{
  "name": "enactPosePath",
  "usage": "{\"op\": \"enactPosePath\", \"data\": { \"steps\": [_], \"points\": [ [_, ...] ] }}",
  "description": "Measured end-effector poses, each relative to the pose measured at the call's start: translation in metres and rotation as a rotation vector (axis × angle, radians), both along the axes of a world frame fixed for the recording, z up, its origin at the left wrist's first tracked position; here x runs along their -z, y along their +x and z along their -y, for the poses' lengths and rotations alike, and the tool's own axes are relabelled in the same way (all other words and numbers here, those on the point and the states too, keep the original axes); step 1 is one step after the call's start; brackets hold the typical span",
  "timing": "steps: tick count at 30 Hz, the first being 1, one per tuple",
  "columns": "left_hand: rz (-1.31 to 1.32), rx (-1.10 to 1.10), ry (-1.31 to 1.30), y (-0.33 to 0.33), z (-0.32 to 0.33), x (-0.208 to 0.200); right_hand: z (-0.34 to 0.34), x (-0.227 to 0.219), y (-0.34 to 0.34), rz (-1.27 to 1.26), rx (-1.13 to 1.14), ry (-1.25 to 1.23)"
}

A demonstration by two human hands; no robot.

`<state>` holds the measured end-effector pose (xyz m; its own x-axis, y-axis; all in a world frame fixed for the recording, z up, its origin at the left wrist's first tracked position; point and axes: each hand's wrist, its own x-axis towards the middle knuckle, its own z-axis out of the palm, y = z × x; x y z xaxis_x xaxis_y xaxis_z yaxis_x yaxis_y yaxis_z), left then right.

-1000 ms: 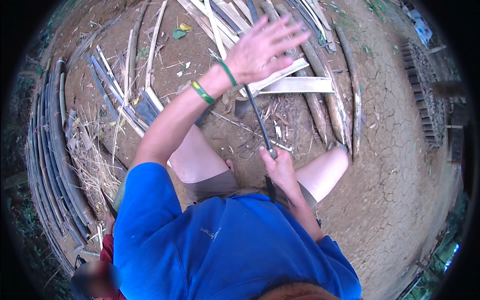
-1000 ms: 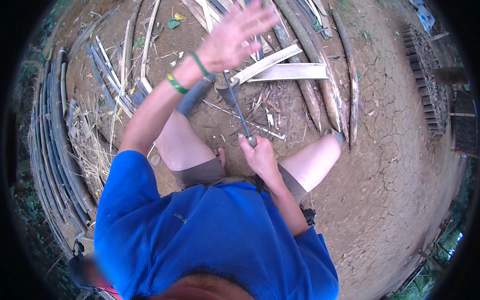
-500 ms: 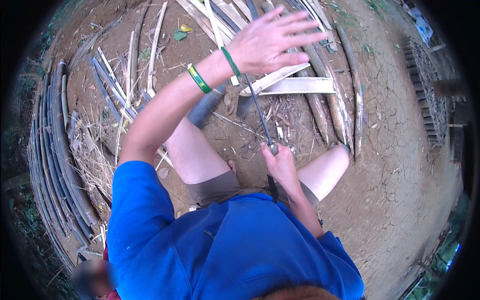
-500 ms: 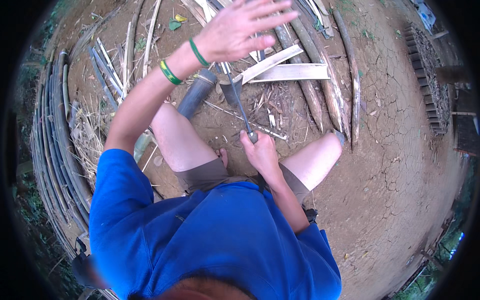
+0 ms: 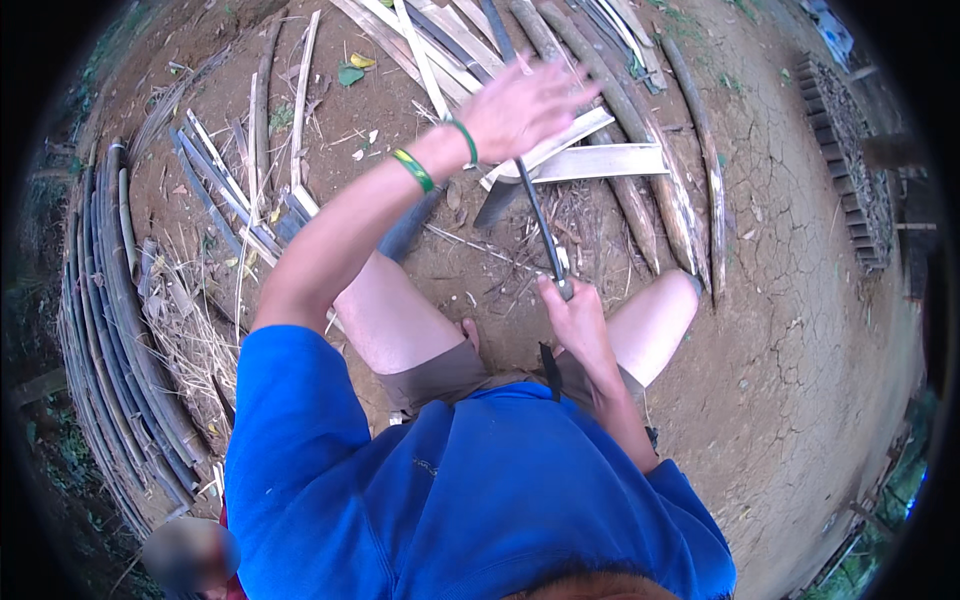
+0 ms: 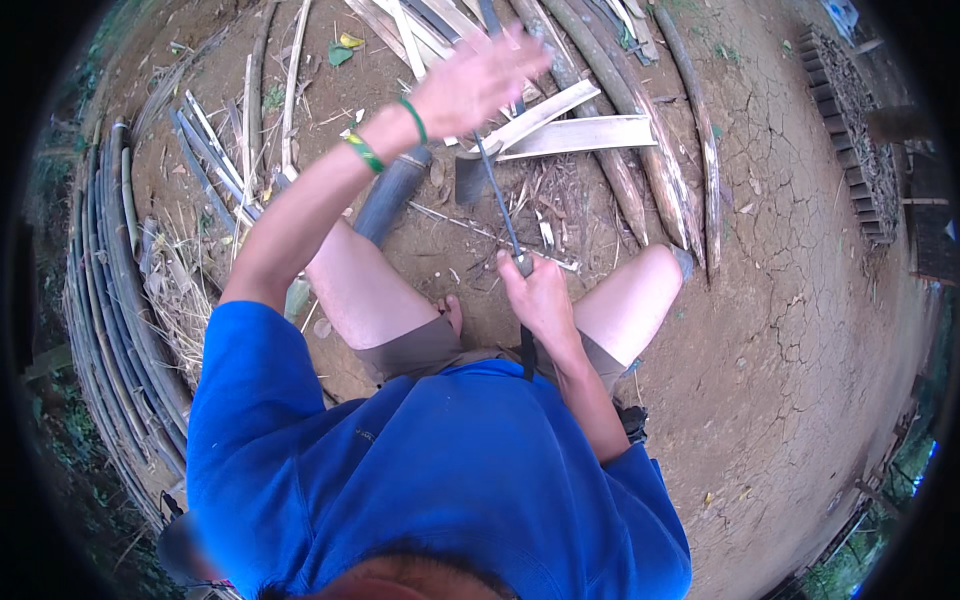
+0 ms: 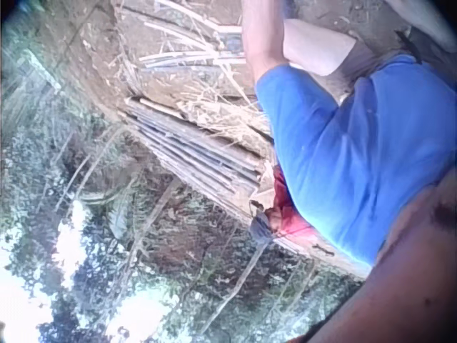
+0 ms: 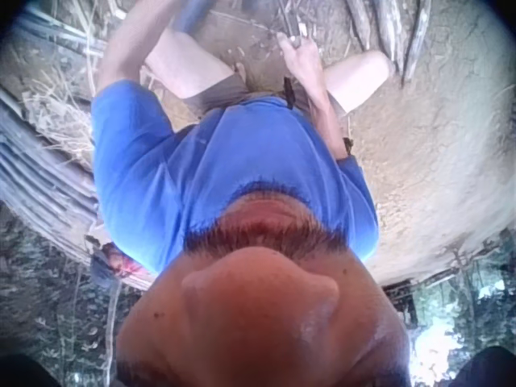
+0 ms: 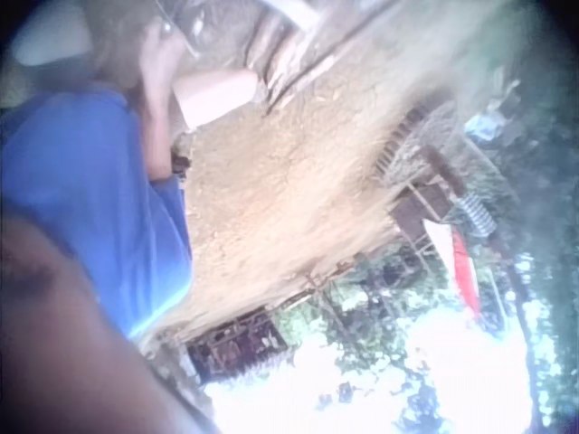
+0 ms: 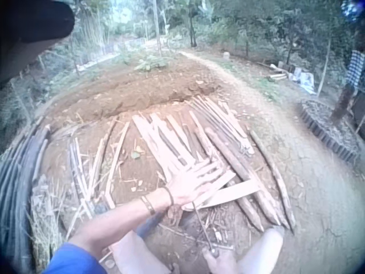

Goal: The person sits on the ground and uses a machete to split a piece of bamboo. They repeatedly strike the bamboo with the machete to separate it into smaller strips.

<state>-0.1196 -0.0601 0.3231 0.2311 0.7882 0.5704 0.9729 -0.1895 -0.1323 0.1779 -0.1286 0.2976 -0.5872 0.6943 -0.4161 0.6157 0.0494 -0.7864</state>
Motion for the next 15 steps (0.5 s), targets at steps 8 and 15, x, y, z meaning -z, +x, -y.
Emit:
{"op": "enactPosePath", "data": {
  "steps": [8, 15],
  "points": [
    [0.061, 0.344, 0.48, 0.016, -0.012, -0.177, 0.001, -0.008, -0.014, 0.084, 0.044, -0.07],
    [0.587, -0.502, 0.033, -0.157, 0.142, -0.013, 0.008, 0.009, -0.01, 0.089, 0.071, -0.117]
  ]
}}
